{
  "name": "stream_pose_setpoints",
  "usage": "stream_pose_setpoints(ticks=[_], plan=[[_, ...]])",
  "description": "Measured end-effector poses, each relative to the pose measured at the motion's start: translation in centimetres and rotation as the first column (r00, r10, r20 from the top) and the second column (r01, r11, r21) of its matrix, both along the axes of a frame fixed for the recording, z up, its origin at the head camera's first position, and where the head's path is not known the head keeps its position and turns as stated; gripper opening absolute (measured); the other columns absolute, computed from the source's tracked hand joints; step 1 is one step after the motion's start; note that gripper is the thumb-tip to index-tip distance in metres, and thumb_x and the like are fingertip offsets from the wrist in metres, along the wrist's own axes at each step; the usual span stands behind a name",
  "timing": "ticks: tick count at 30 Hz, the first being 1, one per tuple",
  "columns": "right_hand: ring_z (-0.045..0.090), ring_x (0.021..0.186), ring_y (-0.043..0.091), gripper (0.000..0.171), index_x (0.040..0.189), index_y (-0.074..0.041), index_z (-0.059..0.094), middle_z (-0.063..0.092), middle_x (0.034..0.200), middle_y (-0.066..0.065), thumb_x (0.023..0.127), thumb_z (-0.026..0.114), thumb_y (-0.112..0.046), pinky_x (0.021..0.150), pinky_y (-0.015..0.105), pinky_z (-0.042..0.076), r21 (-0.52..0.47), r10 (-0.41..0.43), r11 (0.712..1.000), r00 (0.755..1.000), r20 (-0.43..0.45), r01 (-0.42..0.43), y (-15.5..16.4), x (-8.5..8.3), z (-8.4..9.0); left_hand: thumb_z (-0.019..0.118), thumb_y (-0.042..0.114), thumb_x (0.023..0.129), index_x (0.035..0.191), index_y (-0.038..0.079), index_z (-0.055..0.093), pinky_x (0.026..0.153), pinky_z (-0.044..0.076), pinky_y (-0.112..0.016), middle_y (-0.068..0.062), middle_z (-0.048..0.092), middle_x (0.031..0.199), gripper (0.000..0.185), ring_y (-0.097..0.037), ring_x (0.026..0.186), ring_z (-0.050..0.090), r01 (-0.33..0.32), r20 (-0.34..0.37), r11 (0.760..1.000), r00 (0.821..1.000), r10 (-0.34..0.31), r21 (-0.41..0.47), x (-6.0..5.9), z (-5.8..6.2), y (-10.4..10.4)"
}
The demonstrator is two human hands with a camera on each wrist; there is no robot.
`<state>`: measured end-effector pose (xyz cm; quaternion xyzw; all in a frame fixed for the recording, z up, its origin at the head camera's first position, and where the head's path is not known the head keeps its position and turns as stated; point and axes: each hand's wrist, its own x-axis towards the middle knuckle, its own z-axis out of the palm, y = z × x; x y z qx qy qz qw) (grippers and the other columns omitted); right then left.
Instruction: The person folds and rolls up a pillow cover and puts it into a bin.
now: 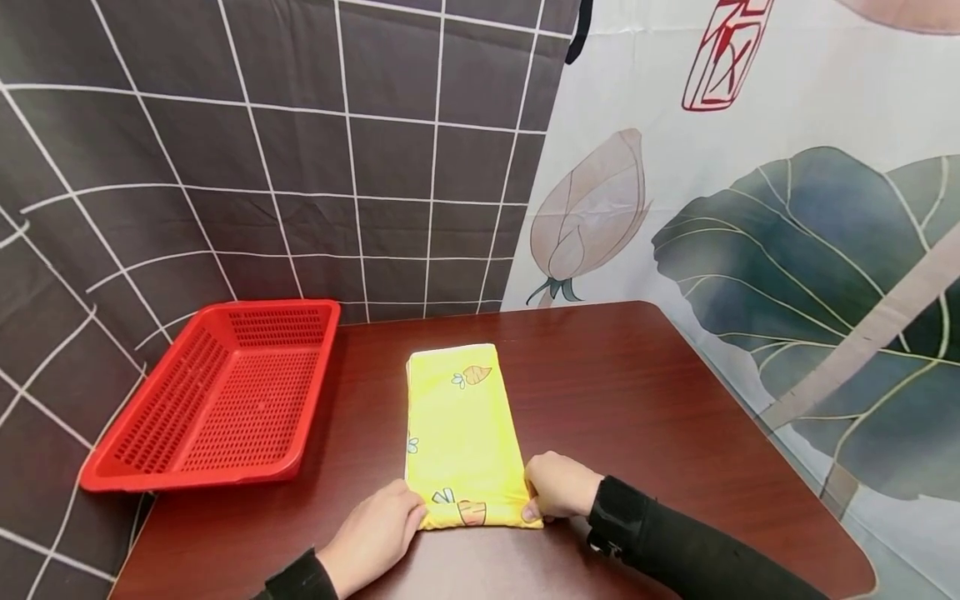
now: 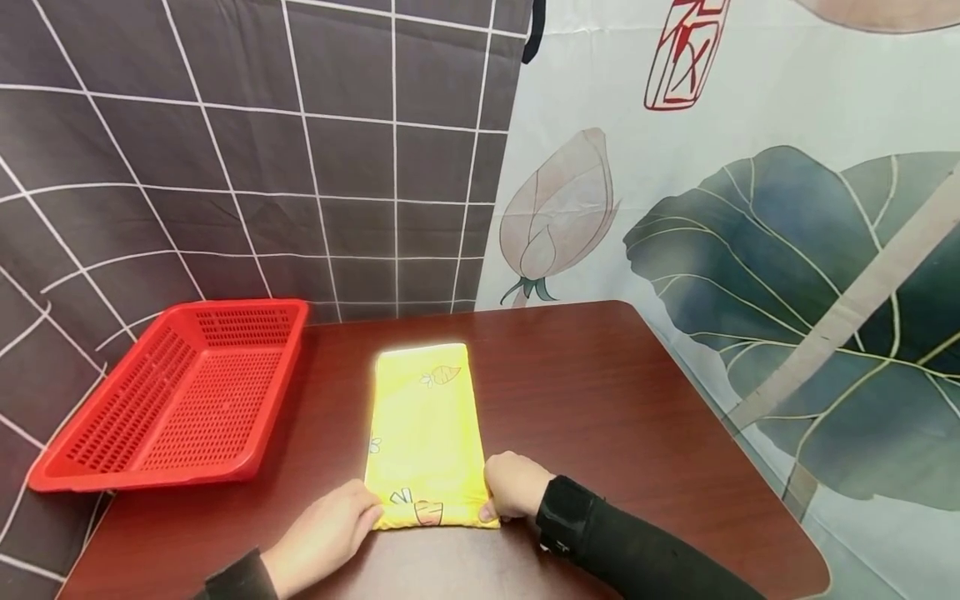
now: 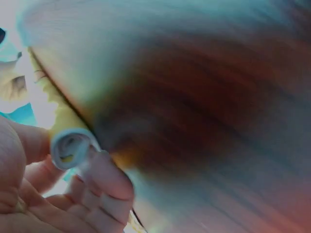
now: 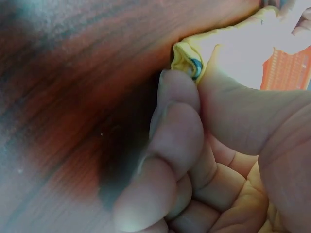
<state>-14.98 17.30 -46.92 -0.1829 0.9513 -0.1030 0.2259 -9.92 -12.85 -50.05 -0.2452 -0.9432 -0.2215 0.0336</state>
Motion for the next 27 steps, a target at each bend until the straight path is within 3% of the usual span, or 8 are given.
stream_pose_setpoints(ticks=[9,12,15,18,21,23,25,27], plan=[[0.056,0.051,0.013,0.039,0.065,-0.017,0.061,0.06,0.053,-0.004,0.085,0.091,-0.033,0.056,0.028,0.045,-0.029,-0.002,1.0,1.0,0.03,0.003,1.2,-1.6,-1.9,0.072,0.019,0.089,0.078,0.024,0.07,0.065,0.041,-0.025,0.008,0.054,0.08,0.012,-0.007,0.072,0.048,-0.2,0.24,0.977,0.954,0.179,0.068,-0.7,0.4,0.8],[0.054,0.051,0.011,0.04,0.066,-0.018,0.06,0.059,0.053,-0.007,0.084,0.091,-0.036,0.057,0.028,0.044,-0.023,0.022,1.0,1.0,0.013,-0.022,1.4,-1.7,-2.1,0.077,0.021,0.086,0.082,0.024,0.064,0.063,0.039,-0.027,0.008,0.053,0.081,0.014,-0.009,0.07,0.047,-0.263,0.239,0.963,0.94,0.241,0.064,-0.6,0.3,1.1],[0.053,0.053,0.011,0.04,0.068,-0.018,0.059,0.057,0.056,-0.007,0.083,0.092,-0.036,0.058,0.028,0.044,-0.022,0.033,0.999,0.999,-0.014,-0.033,1.3,-1.5,-1.8,0.082,0.022,0.083,0.082,0.026,0.057,0.06,0.038,-0.029,0.009,0.051,0.082,0.025,-0.01,0.073,0.047,-0.283,0.11,0.959,0.954,0.279,0.021,-0.2,0.2,1.5],[0.05,0.056,0.012,0.041,0.069,-0.017,0.058,0.054,0.061,-0.006,0.081,0.093,-0.034,0.057,0.029,0.042,-0.023,0.021,1.0,0.999,-0.039,-0.022,0.9,-0.9,-0.7,0.083,0.021,0.082,0.081,0.027,0.062,0.063,0.04,-0.031,0.011,0.055,0.084,0.022,-0.011,0.078,0.05,-0.195,-0.149,0.976,0.973,0.179,-0.1,0.1,0.1,1.8],[0.047,0.058,0.011,0.04,0.071,-0.018,0.057,0.051,0.064,-0.007,0.081,0.093,-0.033,0.058,0.028,0.04,-0.041,0.034,0.998,0.996,-0.088,-0.038,0.6,-0.1,0.1,0.077,0.018,0.084,0.08,0.023,0.068,0.071,0.043,-0.031,0.009,0.058,0.081,0.012,-0.014,0.08,0.049,-0.054,-0.377,0.963,0.925,-0.052,-0.265,0.4,0.2,1.8],[0.045,0.058,0.009,0.039,0.072,-0.02,0.056,0.049,0.064,-0.009,0.081,0.093,-0.03,0.058,0.027,0.039,-0.06,0.083,0.994,0.985,-0.153,-0.093,0.6,0.4,0.3,0.074,0.017,0.085,0.082,0.019,0.07,0.074,0.044,-0.03,0.007,0.057,0.079,0.005,-0.015,0.078,0.049,0.028,-0.445,0.939,0.876,-0.188,-0.342,0.6,0.4,1.7],[0.043,0.061,0.005,0.037,0.074,-0.021,0.056,0.048,0.067,-0.012,0.082,0.092,-0.024,0.059,0.023,0.04,-0.083,0.161,0.979,0.959,-0.235,-0.185,0.7,0.9,0.0,0.074,0.017,0.085,0.083,0.017,0.071,0.074,0.045,-0.029,0.006,0.056,0.078,0.003,-0.014,0.077,0.049,0.082,-0.466,0.921,0.843,-0.268,-0.381,0.7,0.6,1.5],[0.043,0.063,0.001,0.032,0.075,-0.023,0.059,0.049,0.069,-0.014,0.083,0.089,-0.016,0.061,0.019,0.04,-0.091,0.257,0.949,0.908,-0.331,-0.302,0.7,1.4,-0.4,0.076,0.016,0.086,0.087,0.015,0.073,0.074,0.046,-0.028,0.006,0.056,0.079,0.003,-0.013,0.077,0.05,0.125,-0.451,0.912,0.838,-0.308,-0.39,0.7,0.8,1.1]])
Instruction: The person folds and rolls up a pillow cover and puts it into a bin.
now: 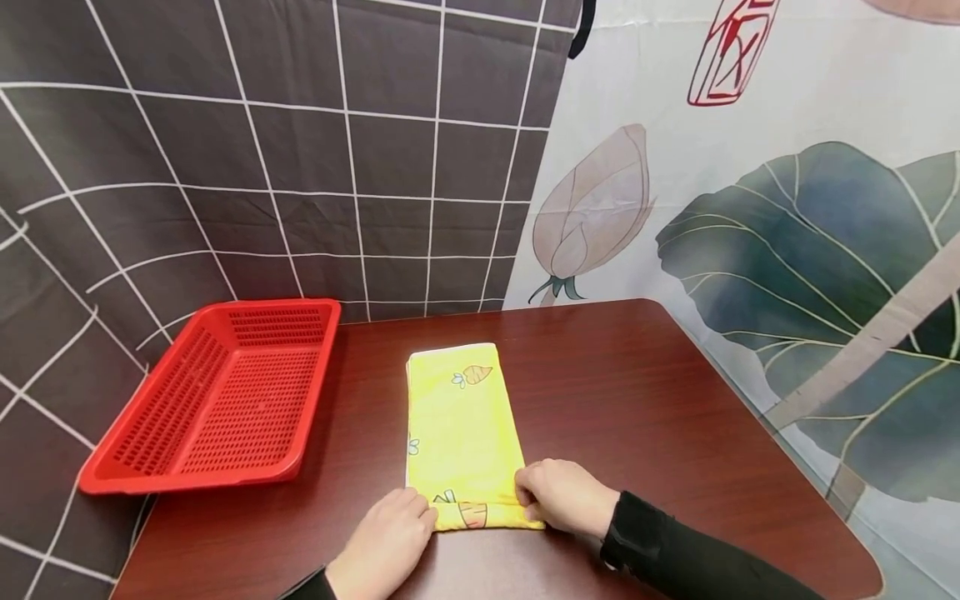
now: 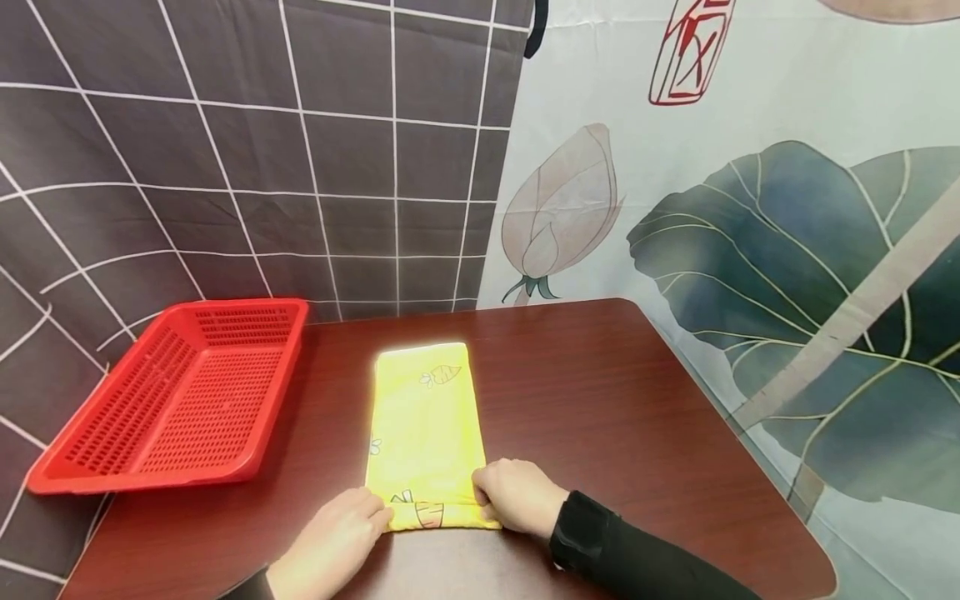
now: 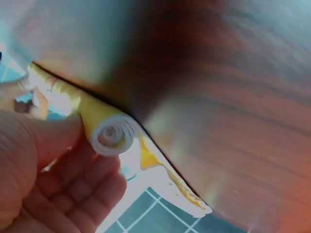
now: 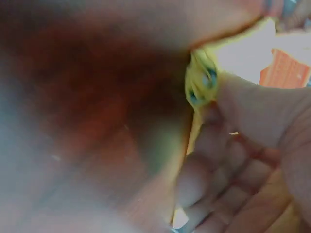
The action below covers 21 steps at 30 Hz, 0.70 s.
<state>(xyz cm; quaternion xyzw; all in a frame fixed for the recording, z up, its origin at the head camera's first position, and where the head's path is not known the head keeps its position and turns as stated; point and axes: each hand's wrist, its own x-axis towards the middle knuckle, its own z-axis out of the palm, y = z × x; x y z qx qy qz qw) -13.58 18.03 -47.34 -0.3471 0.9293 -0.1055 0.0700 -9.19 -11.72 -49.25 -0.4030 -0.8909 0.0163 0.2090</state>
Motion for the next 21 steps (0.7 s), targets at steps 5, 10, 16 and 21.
stream_pose_setpoints(ticks=[5,10,16,21], plan=[[0.046,0.068,-0.002,0.023,0.077,-0.022,0.067,0.056,0.073,-0.013,0.086,0.083,-0.009,0.064,0.012,0.042,-0.019,0.191,0.979,0.948,-0.256,-0.203,0.3,1.4,-1.0,0.076,0.012,0.092,0.102,0.014,0.076,0.077,0.051,-0.027,0.005,0.06,0.086,0.01,-0.013,0.082,0.053,0.034,0.118,0.999,0.992,-0.032,-0.009,-0.1,0.2,-0.7],[0.047,0.075,0.002,0.026,0.083,-0.021,0.062,0.053,0.081,-0.014,0.083,0.087,-0.016,0.069,0.014,0.041,-0.048,0.222,0.966,0.91,-0.351,-0.254,0.6,2.2,-1.6,0.078,0.01,0.089,0.096,0.015,0.075,0.073,0.048,-0.024,0.006,0.059,0.084,0.01,-0.011,0.081,0.052,0.029,0.132,0.999,0.991,-0.033,0.033,-0.3,-0.1,-1.1],[0.054,0.087,0.006,0.019,0.092,-0.02,0.062,0.059,0.093,-0.012,0.091,0.08,-0.016,0.078,0.02,0.045,-0.047,0.23,0.96,0.873,-0.429,-0.276,0.4,2.3,-2.4,0.083,0.013,0.079,0.084,0.019,0.069,0.069,0.044,-0.023,0.009,0.056,0.079,0.016,-0.009,0.079,0.052,0.017,0.128,0.995,0.991,-0.03,0.102,-0.5,-0.4,-1.3],[0.056,0.087,0.007,0.008,0.098,-0.017,0.062,0.06,0.095,-0.008,0.099,0.069,-0.014,0.081,0.024,0.051,0.047,0.27,0.957,0.829,-0.49,-0.285,0.1,2.3,-2.3,0.082,0.01,0.082,0.087,0.018,0.072,0.07,0.047,-0.023,0.009,0.059,0.081,0.014,-0.009,0.08,0.054,0.002,0.136,0.994,0.991,-0.017,0.108,-0.5,-0.4,-1.2]])
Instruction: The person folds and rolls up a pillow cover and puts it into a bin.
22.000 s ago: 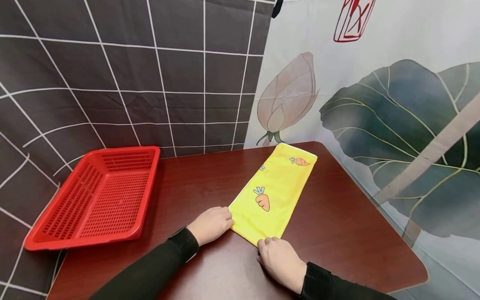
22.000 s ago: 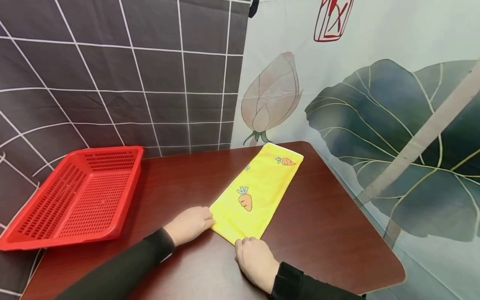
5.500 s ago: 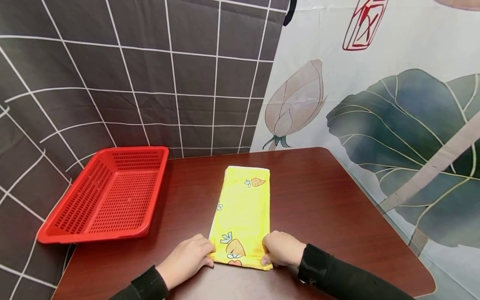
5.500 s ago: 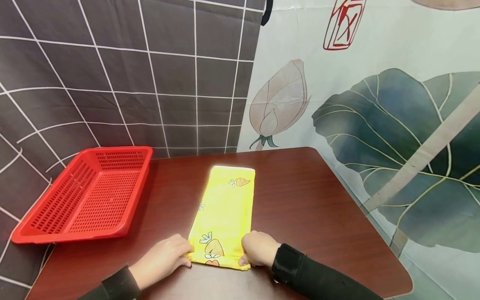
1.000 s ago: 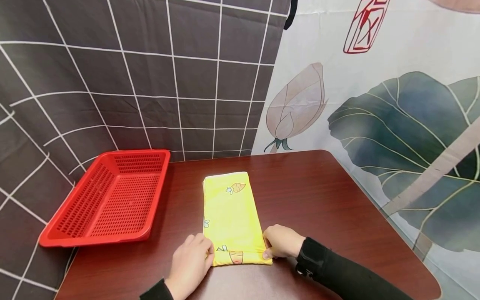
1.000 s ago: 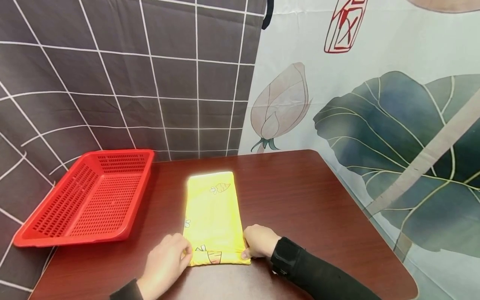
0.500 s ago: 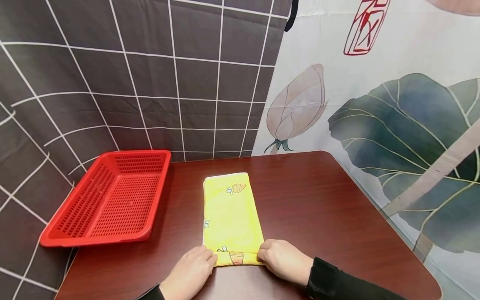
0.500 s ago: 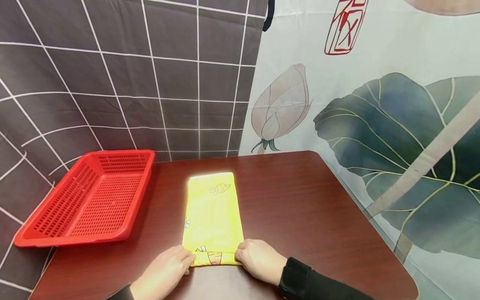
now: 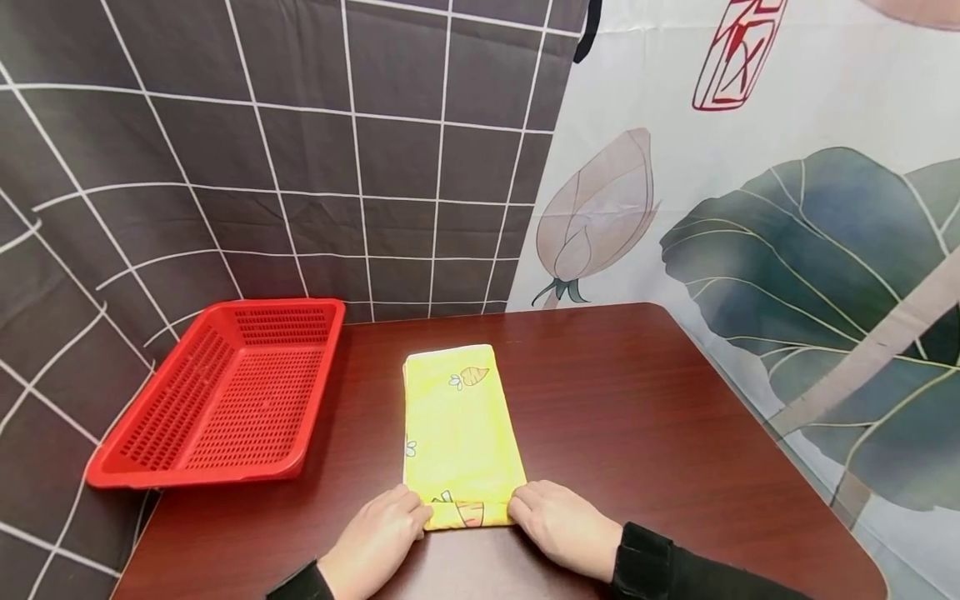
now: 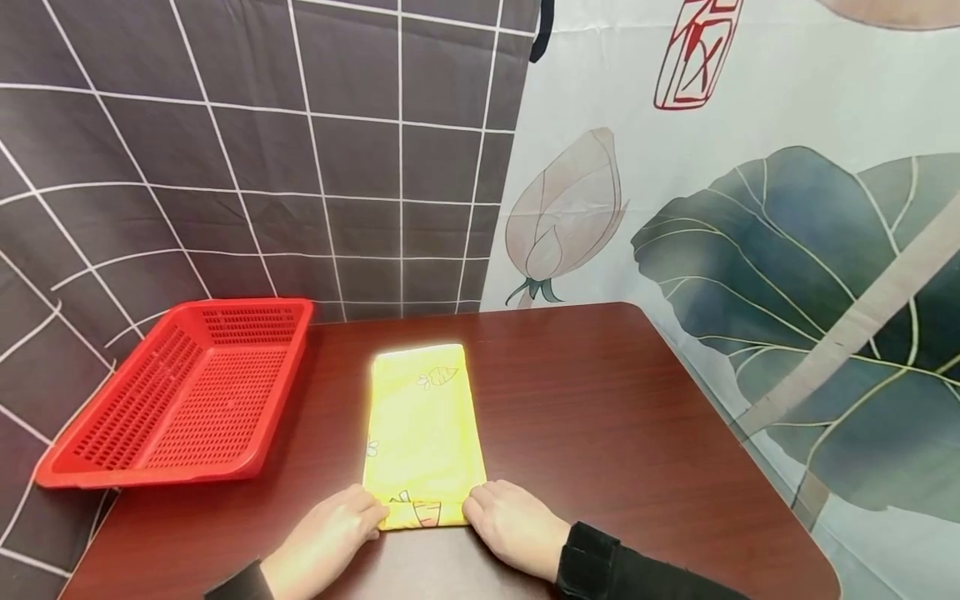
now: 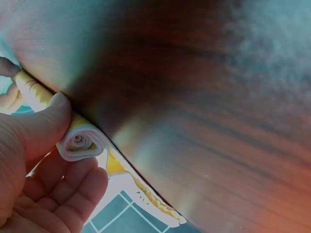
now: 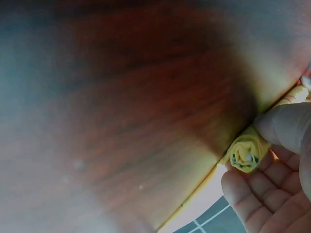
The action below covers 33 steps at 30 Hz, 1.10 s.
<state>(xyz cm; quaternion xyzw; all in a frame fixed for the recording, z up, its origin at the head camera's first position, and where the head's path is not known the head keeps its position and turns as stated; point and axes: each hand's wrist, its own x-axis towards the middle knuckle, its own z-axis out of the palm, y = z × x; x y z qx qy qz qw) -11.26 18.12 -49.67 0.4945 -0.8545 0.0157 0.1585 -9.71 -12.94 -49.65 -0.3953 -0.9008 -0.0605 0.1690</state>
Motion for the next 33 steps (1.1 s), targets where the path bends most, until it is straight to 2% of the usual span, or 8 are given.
stream_pose_setpoints(ticks=[4,8,10,16,20,21,29,33], plan=[[0.054,0.088,0.005,0.004,0.104,-0.017,0.06,0.058,0.096,-0.009,0.105,0.06,-0.014,0.083,0.023,0.052,0.07,-0.057,0.997,0.981,0.185,0.044,-0.1,-0.2,0.6,0.08,0.009,0.085,0.09,0.018,0.073,0.073,0.049,-0.024,0.009,0.06,0.083,0.013,-0.009,0.083,0.055,-0.009,0.024,1.0,1.0,0.009,0.017,0.0,-0.2,-0.2],[0.048,0.089,0.001,0.012,0.104,-0.022,0.058,0.053,0.095,-0.013,0.112,0.049,-0.018,0.081,0.02,0.046,0.067,-0.187,0.982,0.833,0.521,0.178,-0.1,-0.9,1.3,0.077,0.008,0.087,0.093,0.019,0.073,0.077,0.051,-0.024,0.011,0.063,0.087,0.013,-0.008,0.087,0.057,-0.034,0.094,0.999,0.995,0.029,0.043,0.0,-0.3,-0.5],[0.047,0.087,0.0,0.011,0.103,-0.022,0.058,0.052,0.093,-0.013,0.11,0.052,-0.016,0.078,0.019,0.044,0.06,-0.195,0.978,0.791,0.58,0.197,0.1,-1.4,1.5,0.078,0.009,0.086,0.093,0.02,0.072,0.078,0.052,-0.024,0.011,0.064,0.087,0.014,-0.008,0.088,0.057,-0.044,0.099,0.997,0.994,0.038,0.059,0.0,-0.4,-0.6],[0.047,0.075,0.0,0.011,0.098,-0.016,0.06,0.053,0.083,-0.011,0.103,0.065,-0.008,0.069,0.018,0.044,0.035,-0.115,0.993,0.802,0.586,0.116,0.5,-3.8,0.6,0.082,0.011,0.084,0.09,0.02,0.069,0.074,0.05,-0.024,0.011,0.062,0.085,0.017,-0.009,0.084,0.055,-0.061,0.096,0.994,0.994,0.052,0.095,0.0,-0.6,-0.8],[0.045,0.066,0.0,0.019,0.087,-0.017,0.059,0.05,0.075,-0.013,0.102,0.07,-0.013,0.062,0.019,0.042,0.084,-0.191,0.98,0.748,0.635,0.178,-0.1,-4.5,1.2,0.082,0.013,0.086,0.09,0.02,0.07,0.072,0.05,-0.024,0.009,0.061,0.087,0.014,-0.01,0.083,0.054,-0.08,0.151,0.992,0.986,0.066,0.092,0.1,-0.6,-0.9],[0.044,0.063,0.0,0.021,0.083,-0.017,0.06,0.05,0.073,-0.013,0.098,0.074,-0.01,0.06,0.019,0.042,0.116,-0.249,0.966,0.716,0.652,0.229,-0.6,-4.3,2.3,0.082,0.014,0.086,0.09,0.02,0.069,0.071,0.049,-0.024,0.009,0.06,0.087,0.014,-0.009,0.082,0.053,-0.083,0.155,0.992,0.986,0.069,0.091,0.1,-0.6,-0.9],[0.047,0.058,0.006,0.031,0.071,-0.016,0.061,0.053,0.065,-0.008,0.089,0.086,-0.021,0.057,0.024,0.042,0.232,-0.43,0.9,0.655,0.622,0.37,-1.3,-5.3,2.8,0.085,0.024,0.084,0.086,0.022,0.068,0.063,0.037,-0.02,0.007,0.05,0.086,0.018,-0.008,0.075,0.044,-0.116,0.119,0.987,0.987,0.103,0.107,0.2,-0.9,-0.8],[0.048,0.059,0.008,0.033,0.071,-0.016,0.059,0.054,0.065,-0.007,0.087,0.088,-0.022,0.057,0.025,0.042,0.249,-0.448,0.889,0.618,0.645,0.385,-1.2,-5.8,2.8,0.084,0.026,0.086,0.092,0.02,0.071,0.066,0.046,-0.024,0.008,0.056,0.09,0.016,-0.009,0.078,0.053,-0.18,0.173,0.976,0.972,0.158,0.122,0.2,-0.9,-0.8]])
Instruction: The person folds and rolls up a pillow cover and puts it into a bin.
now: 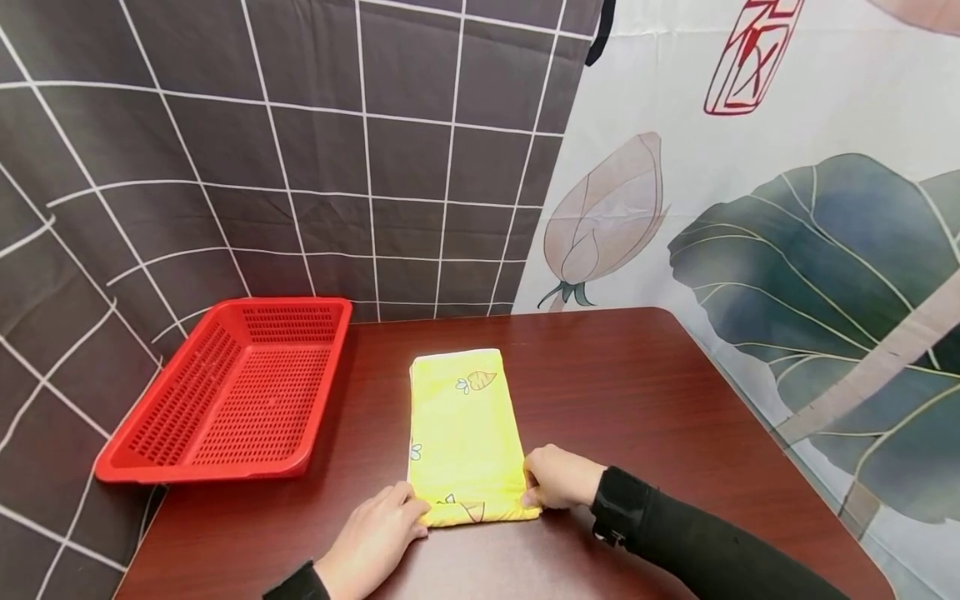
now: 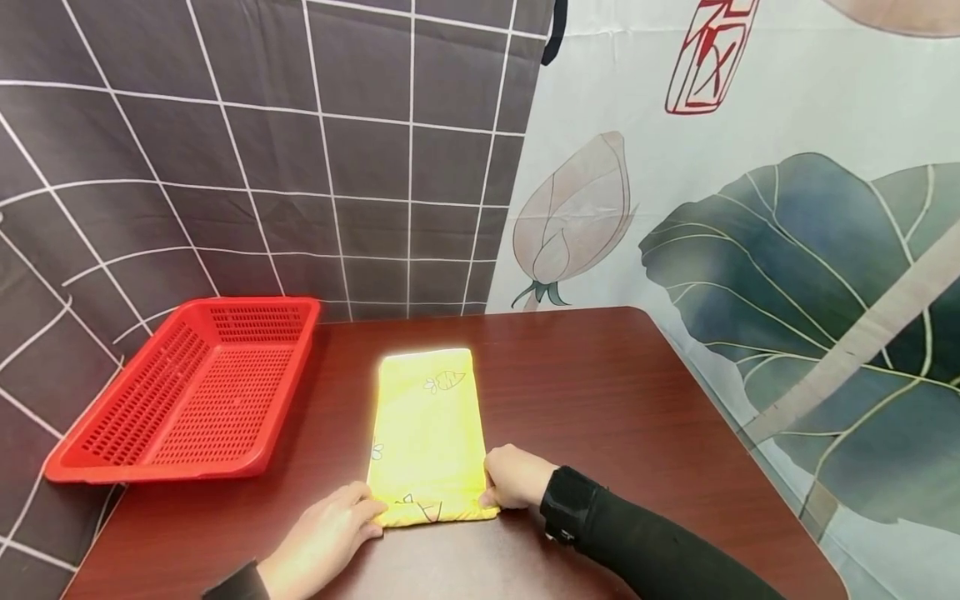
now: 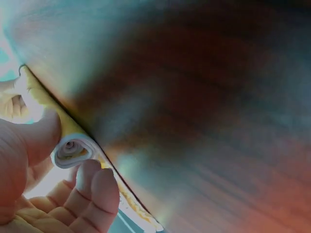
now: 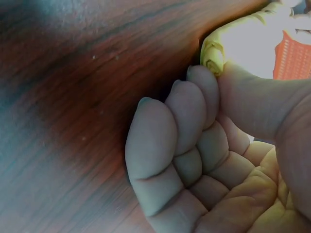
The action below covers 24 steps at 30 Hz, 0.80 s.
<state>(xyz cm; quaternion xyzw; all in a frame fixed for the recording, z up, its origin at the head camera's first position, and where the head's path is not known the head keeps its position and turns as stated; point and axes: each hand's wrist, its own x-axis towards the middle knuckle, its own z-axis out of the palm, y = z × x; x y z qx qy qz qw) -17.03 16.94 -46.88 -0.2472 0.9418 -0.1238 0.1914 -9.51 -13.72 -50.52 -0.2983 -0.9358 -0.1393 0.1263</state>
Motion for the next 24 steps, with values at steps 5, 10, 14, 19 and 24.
stream_pose_setpoints(ticks=[5,10,14,19,24], plan=[[0.049,0.057,0.009,0.034,0.07,-0.016,0.058,0.054,0.063,-0.007,0.087,0.088,-0.021,0.056,0.026,0.042,-0.015,-0.009,1.0,0.999,0.036,0.009,0.1,-0.4,0.0,0.082,0.027,0.09,0.1,0.016,0.071,0.075,0.056,-0.032,0.008,0.066,0.096,0.018,-0.012,0.087,0.065,-0.102,0.125,0.994,0.988,0.096,0.042,0.1,0.2,0.0],[0.05,0.054,0.009,0.034,0.07,-0.016,0.058,0.054,0.061,-0.006,0.09,0.085,-0.023,0.053,0.028,0.042,-0.02,-0.003,1.0,0.998,0.056,0.005,0.3,-0.6,-0.4,0.08,0.028,0.093,0.097,0.019,0.07,0.072,0.055,-0.032,0.009,0.064,0.094,0.014,-0.01,0.085,0.064,-0.137,0.164,0.988,0.979,0.124,0.072,0.1,0.2,0.2],[0.051,0.052,0.01,0.035,0.07,-0.015,0.058,0.055,0.06,-0.004,0.089,0.086,-0.021,0.052,0.026,0.04,-0.021,-0.04,0.999,0.996,0.084,0.042,0.1,-0.3,0.1,0.078,0.03,0.095,0.089,0.025,0.067,0.068,0.051,-0.03,0.013,0.061,0.09,0.013,-0.007,0.082,0.061,-0.172,0.203,0.983,0.967,0.156,0.063,-0.2,0.4,0.4],[0.05,0.051,0.01,0.036,0.07,-0.015,0.057,0.054,0.059,-0.004,0.089,0.087,-0.021,0.051,0.024,0.038,-0.022,-0.044,0.999,0.996,0.082,0.046,0.1,-0.2,0.1,0.074,0.031,0.096,0.078,0.031,0.064,0.063,0.048,-0.033,0.014,0.059,0.083,0.021,-0.009,0.078,0.06,-0.246,0.291,0.969,0.93,0.226,0.034,-0.9,0.9,1.0],[0.048,0.053,0.008,0.037,0.069,-0.016,0.057,0.052,0.06,-0.006,0.089,0.087,-0.024,0.053,0.023,0.037,-0.008,-0.028,1.0,0.997,0.068,0.028,0.3,-0.4,-0.2,0.071,0.026,0.093,0.068,0.03,0.059,0.06,0.047,-0.041,0.009,0.056,0.074,0.028,-0.016,0.073,0.06,-0.291,0.305,0.957,0.911,0.277,0.001,-1.3,1.3,1.8]])
